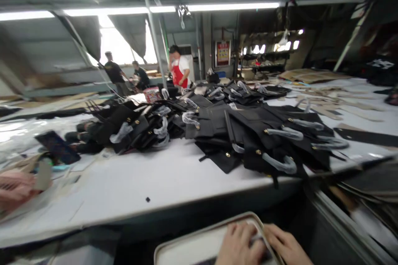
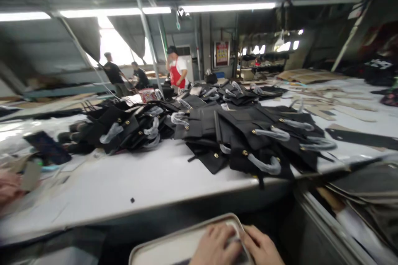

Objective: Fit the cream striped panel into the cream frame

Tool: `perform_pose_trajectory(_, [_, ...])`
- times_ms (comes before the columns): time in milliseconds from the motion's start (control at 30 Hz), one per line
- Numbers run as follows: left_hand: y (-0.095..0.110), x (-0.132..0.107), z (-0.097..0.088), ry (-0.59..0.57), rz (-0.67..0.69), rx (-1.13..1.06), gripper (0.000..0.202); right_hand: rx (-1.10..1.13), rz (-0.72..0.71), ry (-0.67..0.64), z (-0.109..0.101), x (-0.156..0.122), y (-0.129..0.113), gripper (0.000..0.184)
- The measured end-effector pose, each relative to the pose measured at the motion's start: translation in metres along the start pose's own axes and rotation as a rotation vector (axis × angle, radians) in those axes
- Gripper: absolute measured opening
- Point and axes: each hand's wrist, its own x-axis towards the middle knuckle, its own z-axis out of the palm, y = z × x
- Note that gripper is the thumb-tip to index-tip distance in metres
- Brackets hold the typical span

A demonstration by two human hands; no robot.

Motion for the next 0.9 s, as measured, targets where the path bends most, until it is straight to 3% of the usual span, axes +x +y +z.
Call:
perform_pose_trajectory(33, [0.006,-0.006,-0.003,0.045,0.024,-0.065,0.056,0.087,0.036,0.010,0.004,-0.014,-0.007,0.042])
perform_pose_trajectory(67, [0.010,-0.013,-0.008,0.099,-0.026,-0.107,0.060,0.187,0.067,0.054,0.008,-0.026,-0.012,0.041])
perform_pose_trajectory(167, [0.016,-0.022,-0.024,0.070,-0.043,-0.108,0.046,0.292,0.117,0.173,0.019,-0.049,-0.019,0.042])
perform_pose_trajectory(367, [0.017,-0.022,-0.028,0.006,-0.005,-0.064,0.042,-0.092,0.062,0.344,0.027,-0.061,-0.019,0.034])
perform_pose_trajectory(667, [0.008,-0.025,-0.018,0.029,-0.024,-0.092,0.062,-0.283,0.002,0.358,0.025,-0.060,-0.028,0.032])
perform_pose_trajectory(900, [0.010,-0.024,-0.020,0.002,-0.014,-0.064,0.058,-0.248,0.021,0.337,0.025,-0.055,-0.031,0.028])
